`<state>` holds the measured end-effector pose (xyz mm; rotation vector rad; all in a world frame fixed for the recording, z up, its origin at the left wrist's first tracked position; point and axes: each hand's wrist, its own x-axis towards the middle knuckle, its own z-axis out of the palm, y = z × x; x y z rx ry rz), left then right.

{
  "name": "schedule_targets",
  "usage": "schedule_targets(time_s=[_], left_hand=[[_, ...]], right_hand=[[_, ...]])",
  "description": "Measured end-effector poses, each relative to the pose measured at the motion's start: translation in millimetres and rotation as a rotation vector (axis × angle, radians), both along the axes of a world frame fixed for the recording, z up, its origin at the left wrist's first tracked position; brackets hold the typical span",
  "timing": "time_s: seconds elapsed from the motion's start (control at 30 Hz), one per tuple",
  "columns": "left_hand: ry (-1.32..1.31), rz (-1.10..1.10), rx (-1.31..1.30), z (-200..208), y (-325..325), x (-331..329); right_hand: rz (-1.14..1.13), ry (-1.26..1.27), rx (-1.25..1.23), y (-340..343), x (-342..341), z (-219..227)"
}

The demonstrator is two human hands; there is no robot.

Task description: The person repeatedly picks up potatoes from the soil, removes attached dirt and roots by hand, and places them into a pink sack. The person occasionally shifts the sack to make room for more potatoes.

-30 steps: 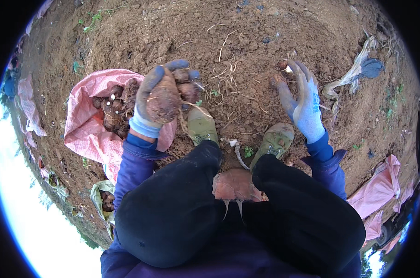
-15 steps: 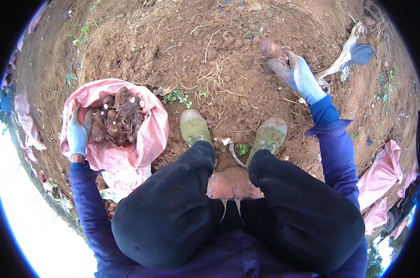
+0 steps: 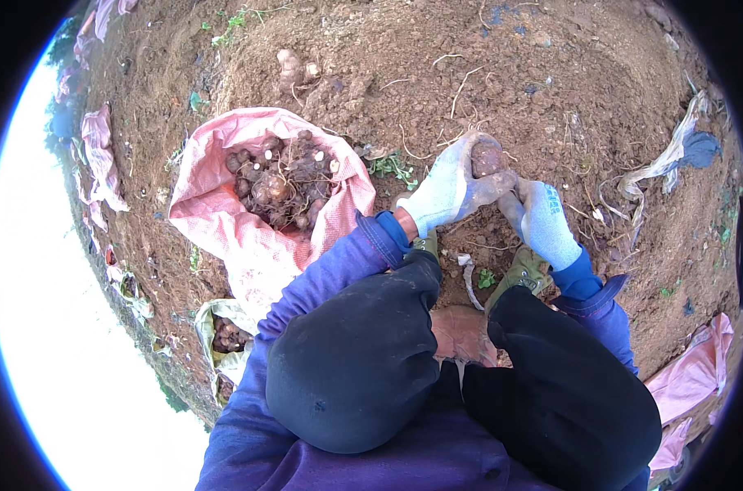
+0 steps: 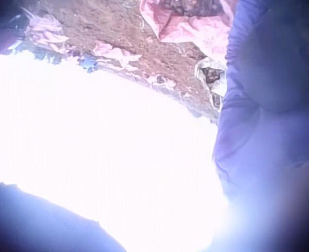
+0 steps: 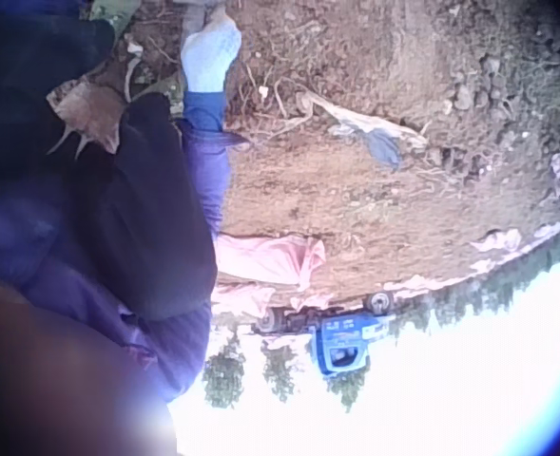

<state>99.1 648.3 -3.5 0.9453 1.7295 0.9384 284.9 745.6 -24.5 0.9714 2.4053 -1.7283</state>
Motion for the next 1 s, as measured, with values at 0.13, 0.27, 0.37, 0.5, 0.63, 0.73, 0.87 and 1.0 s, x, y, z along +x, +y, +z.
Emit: schedule_targets(time_s=[0.13,0.27,0.37,0.5,0.63,0.73,0.87,1.0], left_hand=[[-0.308,0.257,-0.073,3.5,2.3,3.8],[-0.24,0.371,0.011,13.5,13.6,1.8],[-0.391,0.558,0.04,28.7,-6.9,-35.1],[0.35,0.562,-0.035,57.7,-85.0,-138.4],[1.084,0.142,-0.435,89.0,-163.5,-236.3],[1.136,-0.196,-0.536,83.5,-173.6,-276.4],[0.637,0.398,-0.336,-21.2,-93.4,-324.8],[0.807,0.418,-0.38,-109.4,-44.7,-341.5]], right_hand=[[-0.305,0.055,-0.408,-19.7,3.6,6.1],[-0.545,0.168,-0.491,-1.1,7.5,43.4],[-0.929,0.556,-0.63,45.6,24.2,61.0],[-0.793,0.159,-0.358,72.2,42.5,30.0],[-0.116,0.195,-0.056,23.7,35.6,-16.7],[0.232,-0.002,0.244,-30.6,17.8,-21.7],[0.464,0.028,0.456,-47.5,8.4,-12.1],[0.075,0.144,0.609,-10.0,25.1,-1.6]])
